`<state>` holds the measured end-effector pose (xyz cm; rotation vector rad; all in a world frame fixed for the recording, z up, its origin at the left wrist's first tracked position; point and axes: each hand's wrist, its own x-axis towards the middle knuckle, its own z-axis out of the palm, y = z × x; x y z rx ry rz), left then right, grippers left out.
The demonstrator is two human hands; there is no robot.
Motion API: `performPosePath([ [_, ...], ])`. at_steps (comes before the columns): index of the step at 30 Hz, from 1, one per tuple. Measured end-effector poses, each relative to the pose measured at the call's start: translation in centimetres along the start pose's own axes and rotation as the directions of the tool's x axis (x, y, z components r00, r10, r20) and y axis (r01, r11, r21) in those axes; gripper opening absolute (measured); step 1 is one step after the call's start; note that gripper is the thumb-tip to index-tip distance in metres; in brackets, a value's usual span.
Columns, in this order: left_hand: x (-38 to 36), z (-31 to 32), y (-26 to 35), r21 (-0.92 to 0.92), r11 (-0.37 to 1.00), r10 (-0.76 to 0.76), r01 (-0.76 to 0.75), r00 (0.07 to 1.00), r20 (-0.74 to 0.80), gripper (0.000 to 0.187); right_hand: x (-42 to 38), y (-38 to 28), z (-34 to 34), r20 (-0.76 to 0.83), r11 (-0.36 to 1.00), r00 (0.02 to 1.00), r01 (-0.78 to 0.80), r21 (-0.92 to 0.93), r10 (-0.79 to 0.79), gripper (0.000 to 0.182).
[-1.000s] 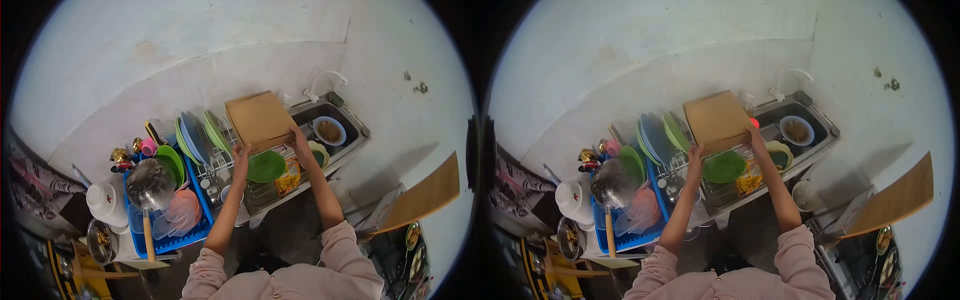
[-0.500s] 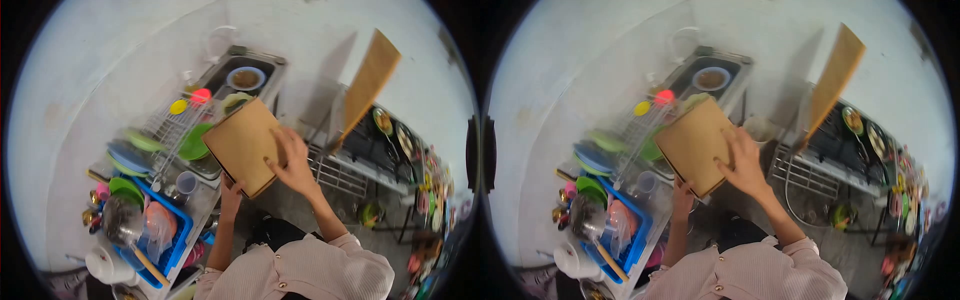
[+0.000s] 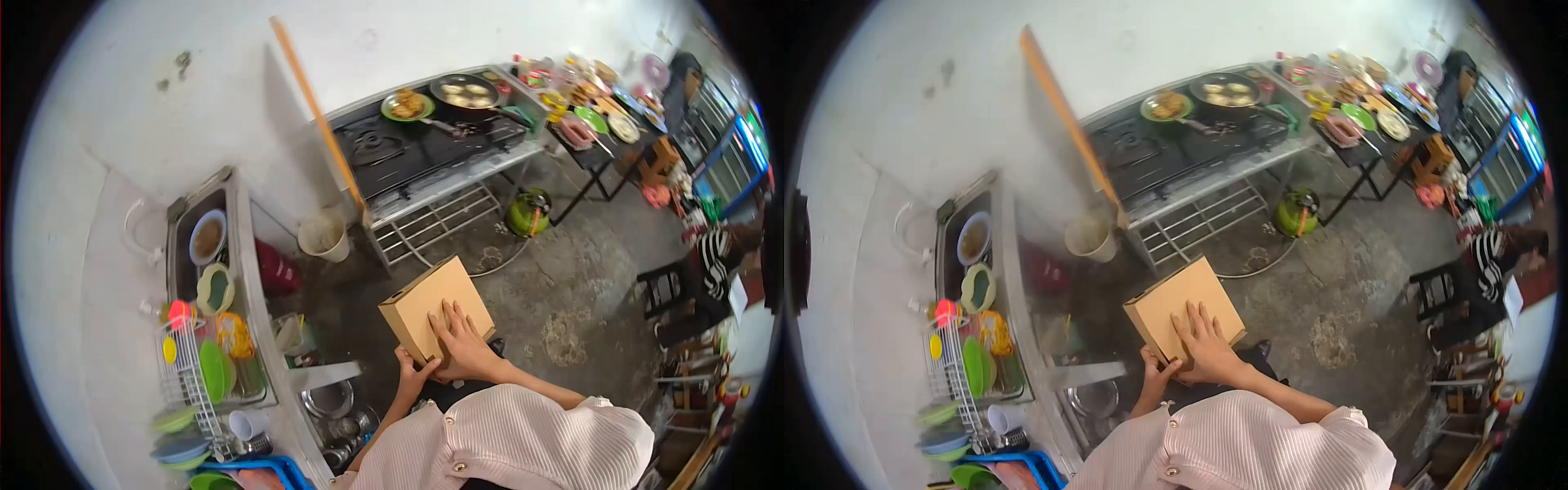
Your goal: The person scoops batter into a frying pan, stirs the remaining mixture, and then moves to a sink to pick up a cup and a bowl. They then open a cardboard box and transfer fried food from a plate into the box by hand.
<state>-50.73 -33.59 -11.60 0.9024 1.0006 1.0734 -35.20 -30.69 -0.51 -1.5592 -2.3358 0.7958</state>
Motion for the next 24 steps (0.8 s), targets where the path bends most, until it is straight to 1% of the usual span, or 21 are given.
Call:
performPosePath([
  [1, 0.5, 1.8, -0.3, 0.023, 1.000, -0.006, 0.005, 1.000, 0.026, 0.068, -1.3, 1.5, -0.5, -0.032, 0.999, 0.998, -0.044, 0.011, 0.045, 0.098],
  [2, 1.1, 3.6, -0.6, 0.045, 0.999, -0.011, 0.009, 0.999, 0.052, 0.068, -2.7, 2.6, -1.5, -0.076, 0.996, 0.994, -0.077, 0.032, 0.080, 0.095],
  [5, 3.2, 9.7, -2.0, 0.125, 0.991, 0.023, -0.041, 0.990, 0.142, 0.068, -6.8, 8.8, -1.1, -0.170, 0.979, 0.981, -0.056, 0.196, 0.091, 0.086],
  [6, 3.9, 11.5, -2.4, 0.149, 0.987, 0.035, -0.061, 0.984, 0.175, 0.068, -7.9, 9.5, -2.8, -0.149, 0.970, 0.982, -0.084, 0.226, 0.119, 0.079],
  [7, 4.6, 13.8, -3.0, 0.172, 0.981, 0.048, -0.085, 0.977, 0.209, 0.069, -9.2, 11.1, -4.1, -0.180, 0.961, 0.973, -0.094, 0.261, 0.144, 0.078],
  [8, 4.9, 16.4, -2.7, 0.167, 0.985, -0.008, -0.033, 0.971, 0.238, 0.071, -10.7, 12.7, -5.2, -0.207, 0.949, 0.964, -0.104, 0.298, 0.170, 0.077],
  [9, 5.4, 18.9, -3.2, 0.175, 0.983, 0.013, -0.062, 0.963, 0.270, 0.071, -12.2, 14.3, -6.2, -0.227, 0.934, 0.954, -0.111, 0.339, 0.196, 0.077],
  [10, 5.8, 21.3, -3.9, 0.181, 0.979, 0.033, -0.090, 0.954, 0.298, 0.072, -13.6, 15.6, -7.4, -0.247, 0.921, 0.939, -0.139, 0.363, 0.239, 0.069],
  [11, 6.2, 23.6, -4.6, 0.185, 0.975, 0.055, -0.120, 0.944, 0.325, 0.072, -14.9, 17.1, -8.0, -0.272, 0.914, 0.920, -0.172, 0.367, 0.282, 0.067],
  [12, 6.6, 25.9, -4.7, 0.223, 0.971, 0.004, -0.083, 0.942, 0.337, 0.072, -16.1, 18.6, -8.5, -0.295, 0.905, 0.899, -0.203, 0.373, 0.324, 0.064],
  [13, 6.8, 27.7, -4.9, 0.282, 0.953, 0.005, -0.111, 0.936, 0.352, 0.071, -17.2, 19.6, -8.7, -0.317, 0.896, 0.876, -0.235, 0.377, 0.364, 0.062],
  [14, 7.2, 30.0, -5.2, 0.336, 0.931, 0.012, -0.145, 0.929, 0.369, 0.071, -18.3, 20.7, -9.4, -0.358, 0.902, 0.849, -0.273, 0.334, 0.389, 0.058],
  [15, 7.6, 32.1, -5.7, 0.384, 0.905, 0.021, -0.182, 0.921, 0.389, 0.070, -19.2, 21.9, -10.2, -0.388, 0.900, 0.828, -0.288, 0.326, 0.405, 0.058],
  [16, 8.0, 33.9, -6.8, 0.385, 0.907, 0.009, -0.173, 0.919, 0.394, 0.069, -20.3, 23.0, -11.1, -0.415, 0.898, 0.806, -0.306, 0.317, 0.421, 0.058],
  [17, 8.2, 35.5, -7.4, 0.352, 0.927, -0.030, -0.126, 0.914, 0.405, 0.068, -21.3, 23.9, -11.8, -0.437, 0.893, 0.785, -0.327, 0.310, 0.439, 0.058],
  [18, 8.4, 37.5, -7.0, 0.321, 0.944, -0.072, -0.072, 0.907, 0.414, 0.068, -22.4, 25.1, -12.4, -0.508, 0.921, 0.769, -0.299, 0.251, 0.388, 0.059],
  [19, 8.5, 39.1, -7.0, 0.293, 0.956, -0.116, -0.014, 0.899, 0.422, 0.068, -23.5, 25.9, -13.5, -0.474, 0.900, 0.766, -0.348, 0.263, 0.434, 0.062],
  [20, 9.1, 40.1, -8.1, 0.255, 0.965, -0.170, 0.056, 0.876, 0.452, 0.062, -24.5, 26.3, -14.8, -0.437, 0.877, 0.761, -0.394, 0.276, 0.479, 0.064],
  [21, 9.2, 41.5, -8.2, 0.248, 0.966, -0.187, 0.077, 0.869, 0.459, 0.060, -25.5, 27.0, -15.9, -0.400, 0.852, 0.754, -0.435, 0.291, 0.521, 0.067],
  [22, 9.5, 43.0, -8.1, 0.241, 0.966, -0.199, 0.093, 0.862, 0.465, 0.058, -26.3, 27.9, -16.5, -0.464, 0.849, 0.712, -0.460, 0.258, 0.527, 0.062],
  [24, 10.2, 46.1, -8.2, 0.217, 0.963, -0.245, 0.156, 0.844, 0.477, 0.053, -28.4, 30.4, -17.9, -0.519, 0.872, 0.709, -0.453, 0.183, 0.477, 0.055],
])
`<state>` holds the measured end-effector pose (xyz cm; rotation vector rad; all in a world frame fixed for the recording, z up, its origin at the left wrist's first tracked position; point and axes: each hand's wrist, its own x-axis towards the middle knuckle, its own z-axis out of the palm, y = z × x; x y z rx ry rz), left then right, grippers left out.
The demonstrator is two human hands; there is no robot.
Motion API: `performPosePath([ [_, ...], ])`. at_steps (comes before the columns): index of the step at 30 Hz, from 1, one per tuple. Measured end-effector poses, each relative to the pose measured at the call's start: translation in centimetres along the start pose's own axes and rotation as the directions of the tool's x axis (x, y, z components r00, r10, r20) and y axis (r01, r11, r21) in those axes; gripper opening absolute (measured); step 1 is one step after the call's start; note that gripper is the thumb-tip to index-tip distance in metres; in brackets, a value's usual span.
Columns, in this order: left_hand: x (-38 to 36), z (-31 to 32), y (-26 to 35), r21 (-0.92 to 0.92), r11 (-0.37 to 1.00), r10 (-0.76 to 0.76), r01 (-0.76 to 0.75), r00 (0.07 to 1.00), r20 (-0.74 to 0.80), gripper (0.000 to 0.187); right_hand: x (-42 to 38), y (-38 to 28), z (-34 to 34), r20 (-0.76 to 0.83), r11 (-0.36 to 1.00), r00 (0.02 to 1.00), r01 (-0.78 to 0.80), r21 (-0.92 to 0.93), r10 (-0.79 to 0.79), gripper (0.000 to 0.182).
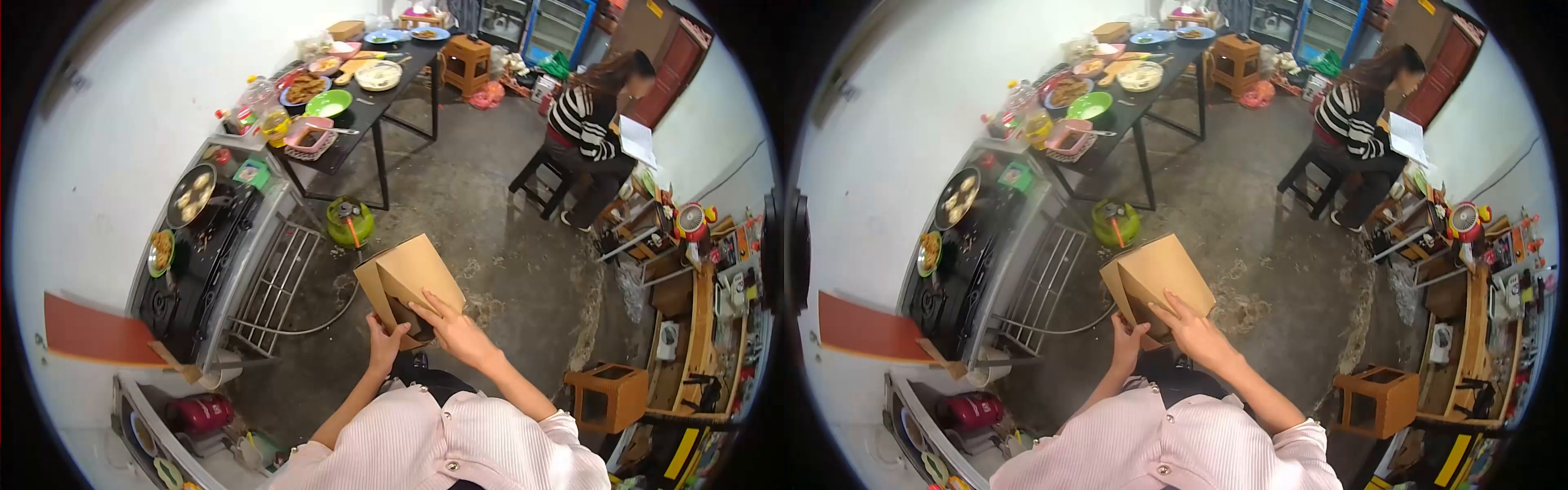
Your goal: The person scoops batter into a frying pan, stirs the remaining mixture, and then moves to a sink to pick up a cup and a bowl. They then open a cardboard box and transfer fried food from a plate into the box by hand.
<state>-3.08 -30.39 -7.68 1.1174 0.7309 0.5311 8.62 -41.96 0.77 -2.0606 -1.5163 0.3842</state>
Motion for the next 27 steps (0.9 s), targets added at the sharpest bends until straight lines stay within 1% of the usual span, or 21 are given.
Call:
performPosePath([
  [1, 1.1, 0.9, -0.3, -0.008, 0.999, -0.036, 0.036, 0.999, 0.001, 0.052, 0.7, 0.9, -1.3, -0.024, 0.999, 0.999, 0.028, -0.028, -0.028, 0.051],
  [2, 2.5, 1.6, -0.9, -0.017, 0.997, -0.070, 0.070, 0.998, 0.000, 0.052, 1.2, 1.1, -3.1, 0.083, 0.978, 0.975, -0.207, -0.005, 0.207, 0.043],
  [4, 5.3, 3.0, -1.6, -0.059, 0.987, -0.152, 0.151, 0.988, -0.006, 0.051, 2.4, 4.3, -5.0, -0.073, 0.979, 0.977, -0.202, -0.001, 0.202, 0.042],
  [5, 6.9, 3.7, -1.8, -0.112, 0.980, -0.166, 0.165, 0.986, 0.005, 0.050, 3.2, 6.1, -6.0, -0.150, 0.981, 0.969, -0.196, -0.004, 0.194, 0.042],
  [6, 8.5, 4.5, -2.0, -0.165, 0.970, -0.179, 0.179, 0.984, 0.015, 0.049, 4.2, 7.3, -7.9, -0.171, 0.982, 0.967, -0.189, 0.007, 0.187, 0.040],
  [7, 10.3, 5.4, -1.9, -0.220, 0.957, -0.190, 0.192, 0.981, 0.027, 0.049, 5.4, 8.3, -9.4, -0.254, 0.984, 0.952, -0.180, -0.005, 0.173, 0.041],
  [9, 14.0, 7.9, -1.0, -0.264, 0.950, -0.159, 0.165, 0.986, 0.045, 0.047, 8.3, 10.6, -12.5, -0.419, 0.985, 0.898, -0.167, -0.040, 0.135, 0.045],
  [10, 15.8, 9.0, -0.5, -0.283, 0.946, -0.149, 0.159, 0.987, 0.056, 0.047, 9.6, 11.9, -14.2, -0.420, 0.978, 0.892, -0.205, -0.043, 0.169, 0.053],
  [11, 18.2, 9.9, -0.3, -0.227, 0.966, -0.110, 0.123, 0.992, 0.066, 0.046, 11.2, 13.6, -15.6, -0.420, 0.973, 0.881, -0.228, 0.028, 0.218, 0.055],
  [13, 22.6, 11.9, 0.6, -0.125, 0.991, -0.047, 0.058, 0.995, 0.084, 0.045, 14.2, 16.9, -18.4, -0.358, 0.930, 0.859, -0.322, 0.178, 0.366, 0.048],
  [14, 24.5, 12.9, 1.5, -0.068, 0.996, -0.045, 0.049, 0.997, 0.058, 0.044, 15.8, 18.8, -19.7, -0.426, 0.953, 0.854, -0.244, 0.177, 0.298, 0.045],
  [15, 26.2, 13.7, 2.1, -0.075, 0.996, -0.041, 0.047, 0.997, 0.072, 0.045, 17.3, 20.5, -20.9, -0.492, 0.972, 0.841, -0.160, 0.169, 0.224, 0.042],
  [16, 28.1, 14.3, 2.6, -0.080, 0.996, -0.029, 0.036, 0.996, 0.086, 0.045, 18.3, 22.0, -22.2, -0.497, 0.973, 0.838, -0.223, 0.065, 0.226, 0.037],
  [17, 29.9, 14.9, 3.0, -0.082, 0.996, -0.017, 0.025, 0.995, 0.096, 0.045, 19.4, 24.8, -23.1, -0.504, 0.978, 0.843, -0.208, 0.015, 0.187, 0.033],
  [19, 32.7, 16.2, 3.8, -0.151, 0.988, -0.028, 0.043, 0.994, 0.103, 0.048, 21.7, 27.9, -24.9, -0.630, 0.964, 0.772, -0.223, -0.143, 0.085, 0.034],
  [21, 34.9, 17.0, 4.9, -0.215, 0.973, -0.062, 0.086, 0.991, 0.117, 0.051, 23.5, 31.9, -25.0, -0.785, 0.978, 0.607, -0.207, -0.001, 0.128, 0.040],
  [22, 35.8, 17.4, 5.1, -0.208, 0.975, -0.049, 0.075, 0.991, 0.125, 0.052, 24.8, 32.4, -24.8, -0.771, 0.902, 0.479, -0.125, 0.413, 0.419, 0.047],
  [23, 36.6, 18.1, 5.0, -0.202, 0.977, -0.033, 0.059, 0.991, 0.130, 0.053, 25.8, 34.8, -24.5, -0.855, 0.949, 0.415, -0.180, 0.258, 0.311, 0.045],
  [25, 38.2, 19.0, 4.9, -0.164, 0.986, -0.015, 0.038, 0.991, 0.136, 0.056, 28.1, 37.8, -23.5, -0.760, 0.829, 0.358, -0.080, 0.554, 0.543, 0.041],
  [26, 39.2, 19.3, 4.8, -0.135, 0.990, -0.011, 0.029, 0.991, 0.134, 0.058, 29.4, 38.8, -23.2, -0.719, 0.782, 0.338, -0.090, 0.617, 0.607, 0.039],
  [27, 40.3, 19.6, 4.9, -0.107, 0.994, -0.003, 0.017, 0.992, 0.130, 0.059, 30.6, 40.2, -22.9, -0.703, 0.765, 0.344, -0.074, 0.640, 0.622, 0.038],
])
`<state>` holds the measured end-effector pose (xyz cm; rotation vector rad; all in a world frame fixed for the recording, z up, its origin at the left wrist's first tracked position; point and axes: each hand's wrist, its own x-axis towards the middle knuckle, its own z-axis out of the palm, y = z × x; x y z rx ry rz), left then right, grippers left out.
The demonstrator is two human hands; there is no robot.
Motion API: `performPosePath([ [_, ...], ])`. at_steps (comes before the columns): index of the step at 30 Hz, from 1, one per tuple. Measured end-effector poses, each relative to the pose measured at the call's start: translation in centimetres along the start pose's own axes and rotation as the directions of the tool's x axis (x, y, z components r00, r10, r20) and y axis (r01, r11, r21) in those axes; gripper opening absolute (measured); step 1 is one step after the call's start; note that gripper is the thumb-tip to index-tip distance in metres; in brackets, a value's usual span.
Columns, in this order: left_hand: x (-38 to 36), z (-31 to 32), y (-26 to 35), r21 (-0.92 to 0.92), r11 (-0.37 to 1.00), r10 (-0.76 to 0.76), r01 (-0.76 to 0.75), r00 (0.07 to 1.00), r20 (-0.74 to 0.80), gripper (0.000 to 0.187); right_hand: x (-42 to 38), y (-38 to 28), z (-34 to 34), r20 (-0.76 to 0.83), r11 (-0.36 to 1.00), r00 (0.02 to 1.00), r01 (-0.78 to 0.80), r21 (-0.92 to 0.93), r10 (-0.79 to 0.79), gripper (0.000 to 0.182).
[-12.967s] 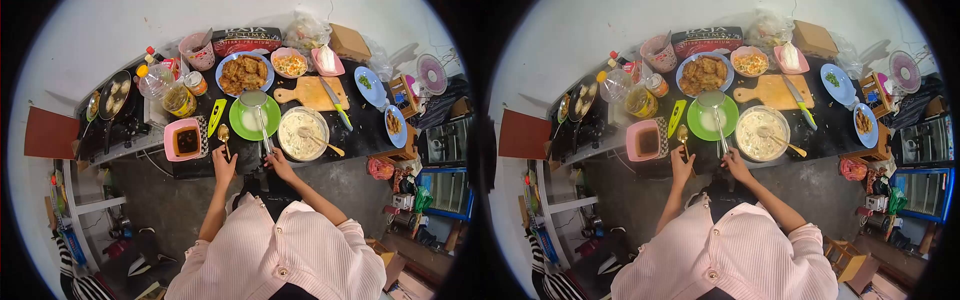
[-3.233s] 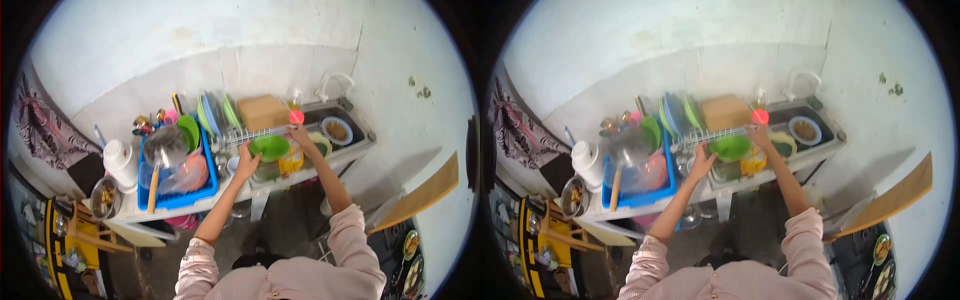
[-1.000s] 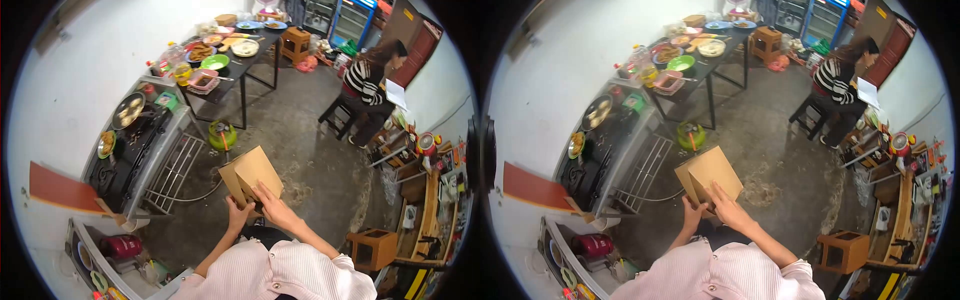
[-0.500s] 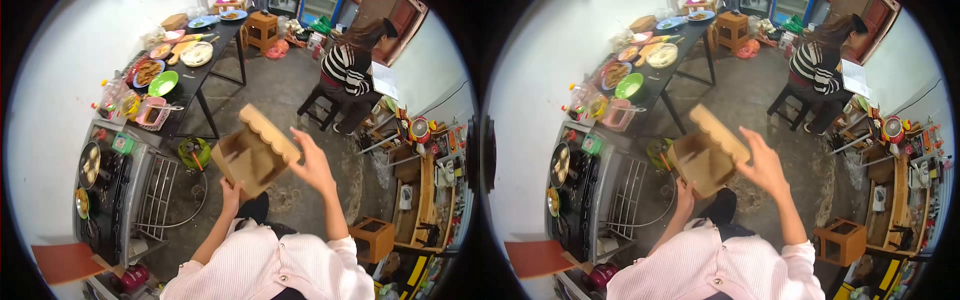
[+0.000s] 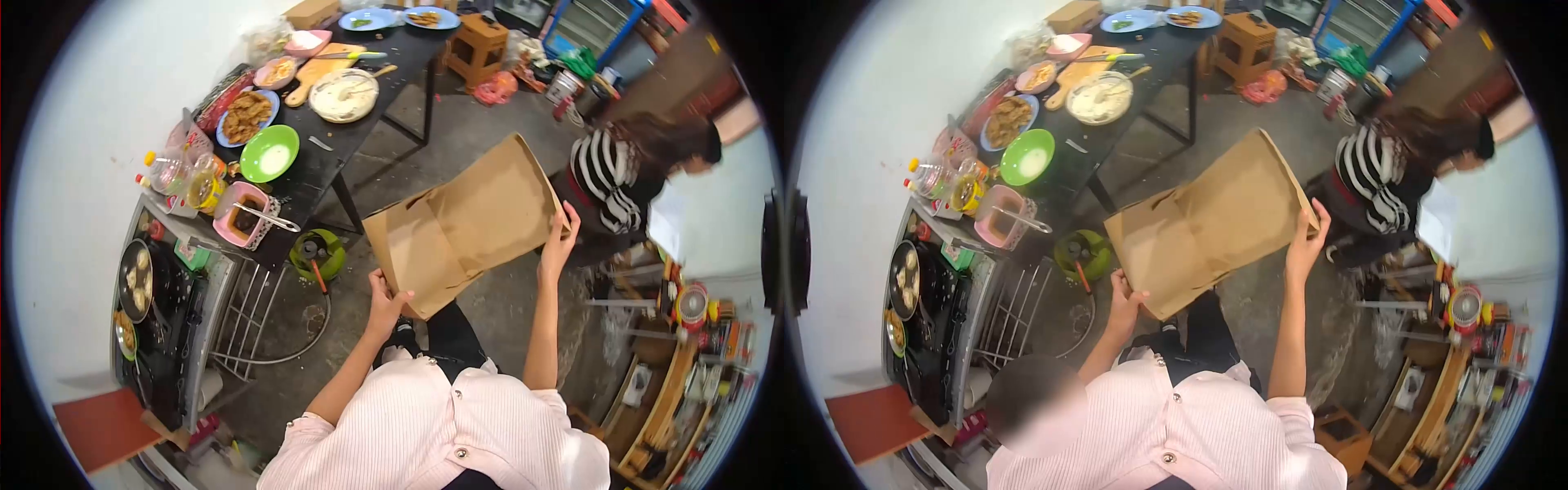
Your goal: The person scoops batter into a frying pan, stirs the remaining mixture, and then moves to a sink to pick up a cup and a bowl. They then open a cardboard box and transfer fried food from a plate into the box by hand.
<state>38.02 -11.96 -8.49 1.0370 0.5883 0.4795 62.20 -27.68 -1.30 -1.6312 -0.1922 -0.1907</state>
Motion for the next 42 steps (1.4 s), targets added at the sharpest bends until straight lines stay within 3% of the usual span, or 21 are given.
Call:
performPosePath([
  [2, 2.6, 0.3, 1.0, 0.048, 0.997, -0.053, 0.057, 0.996, -0.070, 0.069, 2.7, 2.2, 2.1, 0.024, 0.998, 0.999, -0.042, 0.052, 0.041, 0.036],
  [4, 5.2, 0.4, 0.9, 0.078, 0.996, -0.033, 0.042, 0.992, -0.120, 0.077, 4.8, 1.4, 4.8, 0.104, 0.984, 0.993, 0.030, 0.177, -0.049, 0.035],
  [7, 9.8, 2.0, 1.5, 0.162, 0.985, -0.021, 0.055, 0.978, -0.206, 0.088, 9.7, -0.3, 8.1, 0.202, 0.950, 0.930, 0.289, 0.118, -0.308, 0.036],
  [10, 15.0, 3.3, 5.0, -0.078, 0.996, -0.069, 0.050, 0.962, -0.266, 0.093, 15.7, -3.0, 10.7, 0.222, 0.902, 0.879, 0.384, 0.196, -0.423, 0.047],
  [12, 19.0, 2.3, 6.8, 0.125, 0.969, 0.240, -0.215, 0.940, -0.242, 0.089, 19.6, -3.7, 12.0, 0.243, 0.837, 0.808, 0.473, 0.276, -0.537, 0.053],
  [14, 21.7, 3.3, 11.5, 0.347, 0.919, 0.230, -0.188, 0.969, -0.083, 0.089, 22.5, -4.5, 13.8, 0.303, 0.810, 0.754, 0.508, 0.294, -0.583, 0.060],
  [17, 26.0, 5.4, 13.4, 0.209, 0.978, -0.012, -0.025, 0.985, 0.174, 0.090, 24.3, -5.6, 17.4, 0.345, 0.778, 0.711, 0.470, 0.416, -0.613, 0.061],
  [18, 26.8, 6.6, 13.6, 0.303, 0.953, -0.080, 0.018, 0.978, 0.194, 0.091, 24.7, -5.8, 18.7, 0.351, 0.766, 0.697, 0.462, 0.448, -0.626, 0.062],
  [20, 28.1, 8.4, 14.0, 0.476, 0.879, -0.119, 0.041, 0.984, 0.135, 0.092, 26.2, -6.0, 20.8, 0.455, 0.756, 0.636, 0.339, 0.560, -0.623, 0.060],
  [23, 30.4, 8.0, 12.1, 0.143, 0.989, -0.056, 0.049, 0.997, 0.047, 0.092, 27.8, -5.8, 23.6, 0.495, 0.778, 0.640, 0.278, 0.563, -0.588, 0.061],
  [27, 33.7, 6.9, 13.9, 0.129, 0.988, -0.095, 0.090, 0.995, 0.037, 0.091, 30.9, -6.0, 28.5, 0.445, 0.807, 0.688, 0.384, 0.449, -0.574, 0.065],
  [30, 37.7, 4.7, 14.6, 0.426, 0.883, 0.122, -0.195, 0.973, 0.194, 0.092, 33.7, -7.4, 33.5, 0.412, 0.810, 0.707, 0.421, 0.408, -0.575, 0.068],
  [31, 38.9, 4.6, 14.9, 0.415, 0.885, 0.160, -0.209, 0.976, 0.150, 0.087, 34.2, -7.9, 35.0, 0.442, 0.811, 0.696, 0.373, 0.451, -0.566, 0.068],
  [34, 41.9, 4.6, 18.4, 0.122, 0.992, -0.021, 0.011, 0.997, 0.077, 0.081, 35.7, -6.8, 38.0, 0.494, 0.731, 0.589, 0.266, 0.628, -0.639, 0.077],
  [35, 42.9, 3.9, 18.2, 0.096, 0.995, -0.019, 0.010, 0.995, 0.098, 0.076, 35.2, -6.4, 38.3, 0.611, 0.707, 0.489, 0.018, 0.707, -0.623, 0.094],
  [36, 43.8, 3.5, 18.7, 0.148, 0.986, 0.050, -0.074, 0.987, 0.155, 0.074, 35.0, -5.8, 38.9, 0.571, 0.657, 0.417, 0.088, 0.749, -0.707, 0.099],
  [38, 46.8, 2.5, 17.0, 0.327, 0.874, 0.295, -0.359, 0.927, 0.229, 0.069, 35.1, -4.6, 39.1, 0.543, 0.620, 0.383, 0.110, 0.776, -0.747, 0.088],
  [40, 48.5, 2.7, 17.6, 0.223, 0.897, 0.292, -0.382, 0.890, 0.350, 0.067, 35.7, -1.8, 37.8, 0.658, 0.807, 0.603, -0.039, 0.589, -0.451, 0.074],
  [41, 49.4, 2.8, 18.1, 0.173, 0.904, 0.295, -0.391, 0.863, 0.410, 0.065, 35.5, -1.0, 37.3, 0.663, 0.901, 0.677, -0.002, 0.434, -0.319, 0.057],
  [42, 50.2, 3.3, 18.7, 0.148, 0.926, 0.261, -0.349, 0.870, 0.419, 0.065, 35.2, 0.3, 37.5, 0.647, 0.938, 0.689, 0.155, 0.309, -0.327, 0.041],
])
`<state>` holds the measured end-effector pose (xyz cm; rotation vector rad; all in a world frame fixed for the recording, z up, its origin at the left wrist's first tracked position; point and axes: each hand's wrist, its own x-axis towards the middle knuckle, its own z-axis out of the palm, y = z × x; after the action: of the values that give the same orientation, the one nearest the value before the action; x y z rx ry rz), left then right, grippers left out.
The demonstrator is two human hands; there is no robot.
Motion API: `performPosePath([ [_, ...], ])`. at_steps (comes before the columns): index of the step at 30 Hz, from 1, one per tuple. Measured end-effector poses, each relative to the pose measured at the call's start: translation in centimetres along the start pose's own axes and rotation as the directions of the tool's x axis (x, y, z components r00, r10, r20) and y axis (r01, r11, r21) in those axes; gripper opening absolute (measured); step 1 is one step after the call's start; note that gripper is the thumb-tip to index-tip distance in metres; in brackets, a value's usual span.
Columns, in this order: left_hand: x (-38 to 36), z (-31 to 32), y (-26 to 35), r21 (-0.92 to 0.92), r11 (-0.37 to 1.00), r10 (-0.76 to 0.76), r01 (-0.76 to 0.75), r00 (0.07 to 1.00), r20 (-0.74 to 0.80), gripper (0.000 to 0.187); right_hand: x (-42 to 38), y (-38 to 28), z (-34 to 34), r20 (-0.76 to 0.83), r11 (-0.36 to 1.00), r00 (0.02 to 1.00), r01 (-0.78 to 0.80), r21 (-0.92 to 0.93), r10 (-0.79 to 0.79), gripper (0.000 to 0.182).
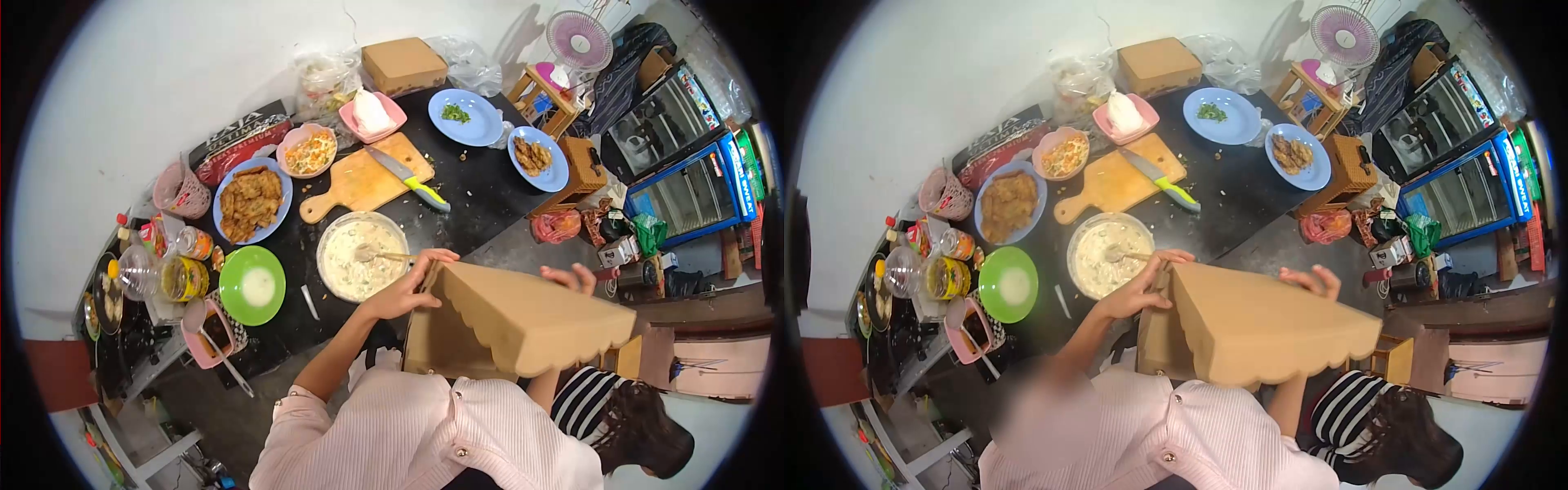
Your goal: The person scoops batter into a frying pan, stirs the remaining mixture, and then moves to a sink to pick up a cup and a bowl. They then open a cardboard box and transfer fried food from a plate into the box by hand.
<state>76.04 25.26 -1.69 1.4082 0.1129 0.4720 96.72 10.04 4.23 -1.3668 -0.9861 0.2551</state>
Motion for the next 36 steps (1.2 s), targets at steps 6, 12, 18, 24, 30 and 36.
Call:
performPosePath([
  [6, 6.8, 1.6, -1.5, 0.211, 0.973, 0.103, -0.092, 0.994, -0.039, 0.055, 3.1, 2.5, -3.4, 0.046, 0.947, 0.980, -0.197, 0.254, 0.192, 0.040],
  [12, 13.1, 4.2, -2.7, 0.009, 0.999, 0.051, -0.052, 0.933, -0.356, 0.023, 12.7, 6.9, -7.9, -0.184, 0.836, 0.819, -0.548, 0.024, 0.543, 0.068],
  [18, 19.7, 2.9, -9.9, -0.346, 0.938, -0.304, 0.011, 0.504, -0.808, 0.020, 23.5, 15.0, -3.7, 0.281, 0.902, 0.861, -0.374, -0.218, 0.425, 0.061],
  [24, 21.1, -1.0, -16.2, 0.399, 0.685, 0.297, 0.610, 0.267, -0.917, 0.027, 29.4, 25.1, 3.2, 0.485, 0.914, 0.807, -0.155, -0.375, 0.336, 0.058],
  [30, 20.6, -3.5, -16.8, 0.202, 0.560, 0.175, 0.804, 0.123, -0.977, 0.027, 29.8, 28.9, 8.7, 0.504, 0.930, 0.811, -0.125, -0.345, 0.297, 0.052],
  [36, 20.8, -4.4, -16.9, 0.123, 0.530, 0.214, 0.839, 0.008, -0.977, 0.028, 30.9, 27.4, 10.6, 0.555, 0.941, 0.781, -0.120, -0.317, 0.287, 0.064],
])
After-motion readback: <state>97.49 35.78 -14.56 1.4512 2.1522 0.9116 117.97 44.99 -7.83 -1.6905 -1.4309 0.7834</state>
